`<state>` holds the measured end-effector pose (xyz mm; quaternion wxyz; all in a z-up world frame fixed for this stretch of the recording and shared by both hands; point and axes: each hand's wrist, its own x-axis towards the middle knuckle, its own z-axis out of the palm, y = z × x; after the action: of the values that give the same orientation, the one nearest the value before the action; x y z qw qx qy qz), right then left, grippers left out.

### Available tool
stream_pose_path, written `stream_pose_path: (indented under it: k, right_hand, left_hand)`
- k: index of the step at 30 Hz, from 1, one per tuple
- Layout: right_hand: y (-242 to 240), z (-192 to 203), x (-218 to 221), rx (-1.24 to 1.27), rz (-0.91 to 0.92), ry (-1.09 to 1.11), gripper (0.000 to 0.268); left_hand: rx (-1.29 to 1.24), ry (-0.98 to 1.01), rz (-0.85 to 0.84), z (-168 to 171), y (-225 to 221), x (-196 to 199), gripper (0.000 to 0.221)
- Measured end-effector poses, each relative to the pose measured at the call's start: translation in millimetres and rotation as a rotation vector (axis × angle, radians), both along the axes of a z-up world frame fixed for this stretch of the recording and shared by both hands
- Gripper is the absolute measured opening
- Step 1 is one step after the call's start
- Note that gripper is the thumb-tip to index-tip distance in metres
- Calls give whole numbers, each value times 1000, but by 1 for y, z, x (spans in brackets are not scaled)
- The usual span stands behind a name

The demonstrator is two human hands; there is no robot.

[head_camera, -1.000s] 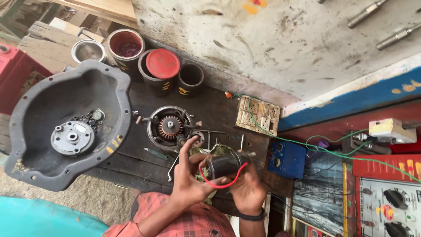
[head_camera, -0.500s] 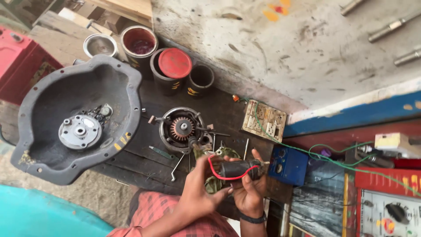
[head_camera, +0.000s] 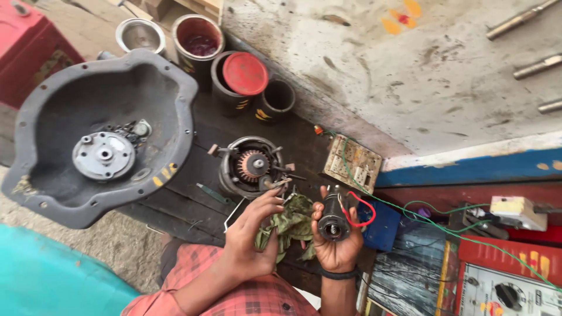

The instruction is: Disassembling, inspecting, and reassembling vehicle starter motor components on a workbench.

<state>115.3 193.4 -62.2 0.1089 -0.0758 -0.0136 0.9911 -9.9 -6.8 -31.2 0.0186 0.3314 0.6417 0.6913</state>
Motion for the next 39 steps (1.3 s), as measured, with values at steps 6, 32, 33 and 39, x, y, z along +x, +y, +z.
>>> stream_pose_path:
  k: [6,32,33,39]
  right_hand:
    - [16,-5,-5,190,-49,-125,67]
    - [15,-58,-62,1900,-503,-65,105]
    - [12,-61,-61,1964,-524,-64,105]
    - [8,-71,-63,1965,-511,-175,107]
  left_hand:
    - [21,-10,23,2,0,-11,56]
    - [26,-79,-19,-2,2,-9,72]
    - [-5,1,-6,-1,2,-9,72]
    - [-23,225,39,-45,0,-1,66]
